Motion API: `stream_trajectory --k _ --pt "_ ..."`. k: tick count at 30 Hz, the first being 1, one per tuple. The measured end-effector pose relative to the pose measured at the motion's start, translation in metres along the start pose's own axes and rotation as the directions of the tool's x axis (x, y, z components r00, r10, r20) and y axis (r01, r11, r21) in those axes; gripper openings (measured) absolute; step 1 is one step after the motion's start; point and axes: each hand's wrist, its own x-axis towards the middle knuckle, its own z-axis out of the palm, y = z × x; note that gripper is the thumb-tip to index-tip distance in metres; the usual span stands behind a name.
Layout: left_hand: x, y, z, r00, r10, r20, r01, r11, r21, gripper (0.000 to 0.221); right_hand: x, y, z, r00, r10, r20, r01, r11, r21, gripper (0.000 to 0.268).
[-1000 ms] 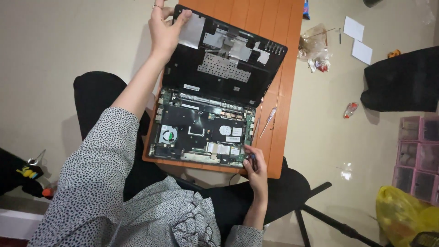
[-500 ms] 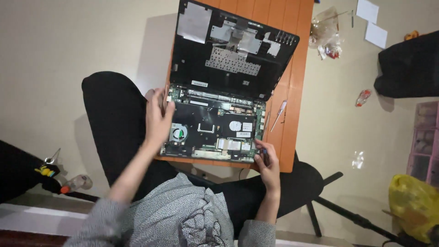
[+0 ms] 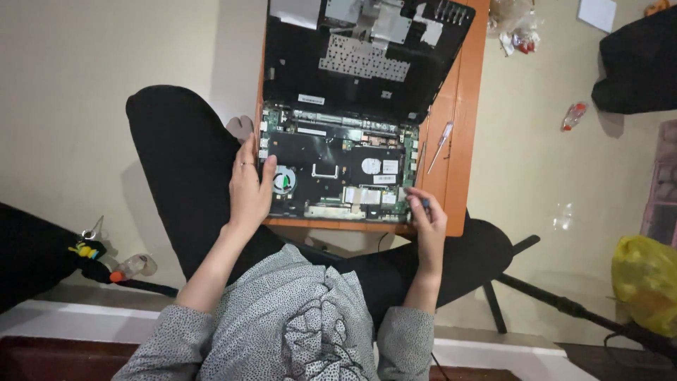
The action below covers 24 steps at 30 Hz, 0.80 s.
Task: Disassembling a laptop case and inspecting internal components using a small tool.
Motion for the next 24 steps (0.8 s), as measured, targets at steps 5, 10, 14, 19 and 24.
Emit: stream_trajectory --k 5,10,14,19,24 --pt "-0.002 0.004 -0.003 1.0 -0.015 -0.007 0.015 0.999 -0.031 0.056 0.02 0.038 -0.01 0.998 -0.055 -0.042 0.066 0.943 0.327 0.04" --pt "-0.005 0.009 -0.004 1.0 -0.027 -0.016 0.026 0.998 -0.05 0.055 0.024 0.055 -0.019 0.985 0.044 -0.165 0.039 0.881 0.472 0.058" --pt "-0.004 0.009 -0.003 0.997 -0.07 -0.014 0.069 0.995 -0.077 0.058 0.02 0.042 -0.016 0.97 0.052 -0.236 0.084 0.843 0.531 0.065" --pt "-0.004 0.003 -0.002 0.993 -0.119 0.004 0.119 0.992 -0.042 0.064 0.022 0.038 -0.014 0.97 0.093 -0.223 0.032 0.865 0.5 0.065" --pt "-0.006 0.007 -0.005 0.993 -0.114 -0.008 0.113 0.99 -0.08 0.061 0.022 0.057 -0.011 0.987 -0.071 -0.143 0.124 0.904 0.41 0.019"
